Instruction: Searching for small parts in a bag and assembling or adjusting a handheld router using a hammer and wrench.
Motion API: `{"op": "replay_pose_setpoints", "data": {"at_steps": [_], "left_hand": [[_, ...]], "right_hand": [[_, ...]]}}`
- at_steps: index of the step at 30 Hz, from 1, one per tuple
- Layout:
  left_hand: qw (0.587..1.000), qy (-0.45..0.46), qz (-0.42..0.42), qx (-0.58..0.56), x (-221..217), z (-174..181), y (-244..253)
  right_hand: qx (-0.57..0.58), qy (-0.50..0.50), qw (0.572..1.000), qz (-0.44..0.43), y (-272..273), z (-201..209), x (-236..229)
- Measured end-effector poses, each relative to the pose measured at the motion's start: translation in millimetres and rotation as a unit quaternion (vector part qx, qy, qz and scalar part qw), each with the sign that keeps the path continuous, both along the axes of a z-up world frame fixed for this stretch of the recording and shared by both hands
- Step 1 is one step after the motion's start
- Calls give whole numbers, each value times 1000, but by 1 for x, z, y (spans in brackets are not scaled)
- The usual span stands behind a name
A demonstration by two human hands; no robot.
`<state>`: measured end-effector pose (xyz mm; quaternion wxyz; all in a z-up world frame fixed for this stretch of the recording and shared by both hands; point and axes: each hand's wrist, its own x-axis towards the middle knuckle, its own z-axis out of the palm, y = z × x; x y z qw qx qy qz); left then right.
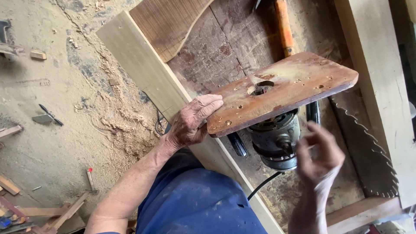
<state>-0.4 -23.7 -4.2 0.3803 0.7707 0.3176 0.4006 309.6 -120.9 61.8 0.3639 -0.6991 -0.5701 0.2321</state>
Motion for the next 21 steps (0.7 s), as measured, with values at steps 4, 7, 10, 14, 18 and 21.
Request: {"op": "replay_pose_setpoints", "data": {"at_steps": [4, 7, 10, 14, 18, 21], "left_hand": [[1000, 9, 10, 6, 2, 4, 2], [1000, 8, 7, 10, 2, 3, 1], [1000, 10, 2, 5, 0, 0, 0], [1000, 20, 6, 5, 0, 0, 0], [1000, 15, 3, 11, -1, -2, -1], [1000, 25, 5, 2, -2, -1, 0]], "right_hand": [[-29, -86, 993, 74, -39, 1, -13], [-42, -62, 991, 115, -44, 19, -44], [-32, -90, 979, 179, -42, 11, -54], [37, -219, 964, 145, 9, 12, -44], [57, -254, 963, 70, 26, 2, -1], [78, -187, 976, 83, 27, 7, 12]]}}
